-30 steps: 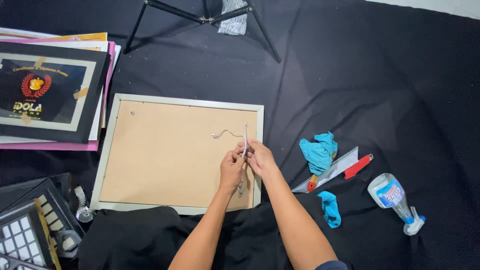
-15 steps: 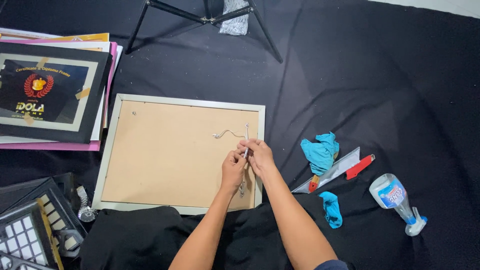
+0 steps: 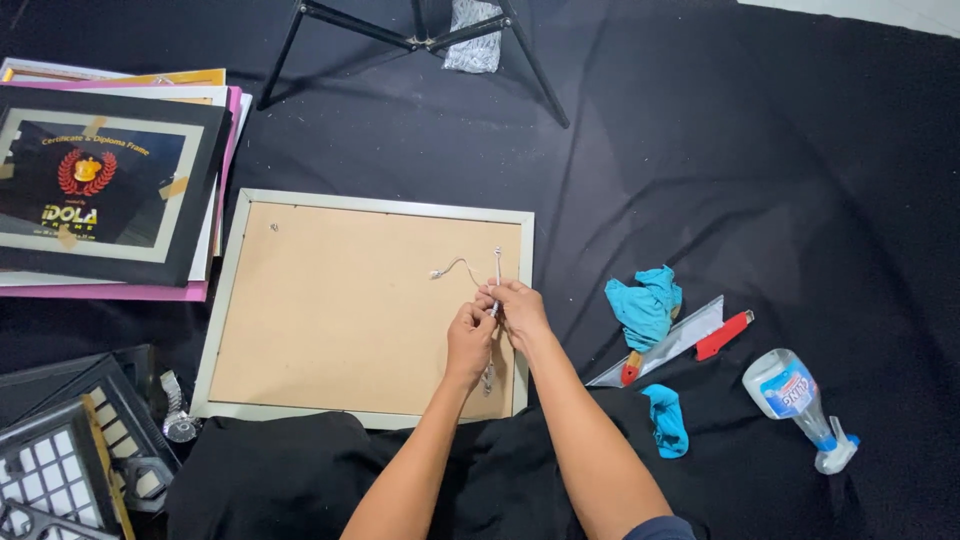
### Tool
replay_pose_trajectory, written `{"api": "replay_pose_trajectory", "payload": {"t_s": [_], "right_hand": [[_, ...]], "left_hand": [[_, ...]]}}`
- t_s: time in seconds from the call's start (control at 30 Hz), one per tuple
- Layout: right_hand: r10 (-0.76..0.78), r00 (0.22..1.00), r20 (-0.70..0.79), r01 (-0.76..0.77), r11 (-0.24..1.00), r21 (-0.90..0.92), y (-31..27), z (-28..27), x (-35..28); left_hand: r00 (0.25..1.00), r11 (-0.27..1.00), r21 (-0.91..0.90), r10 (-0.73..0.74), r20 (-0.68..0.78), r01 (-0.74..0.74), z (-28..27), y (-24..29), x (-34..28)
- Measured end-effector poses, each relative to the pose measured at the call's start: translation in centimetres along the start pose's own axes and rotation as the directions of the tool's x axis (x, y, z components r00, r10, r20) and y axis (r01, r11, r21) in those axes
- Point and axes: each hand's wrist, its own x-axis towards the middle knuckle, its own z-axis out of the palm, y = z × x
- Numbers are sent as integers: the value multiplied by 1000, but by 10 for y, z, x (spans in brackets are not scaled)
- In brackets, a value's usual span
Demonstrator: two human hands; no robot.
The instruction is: Attaching a metal hanging wire to the back of a picture frame by threading it through eyelets and twisting the ends.
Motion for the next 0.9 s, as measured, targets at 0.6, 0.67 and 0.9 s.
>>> {"api": "replay_pose_trajectory", "payload": {"t_s": [0.6, 0.67, 0.9], "right_hand": [[28, 997, -68, -29, 999, -13, -8, -6, -4], [33, 996, -86, -35, 999, -30, -8, -11, 2], [34, 991, -128, -47, 994, -97, -22, -8, -11]], "left_hand": [[1000, 999, -43, 3, 6, -2, 3, 9, -10], [1000, 998, -57, 12, 8, -11, 3, 12, -9], [1000, 998, -61, 0, 7, 0, 4, 19, -15]]}}
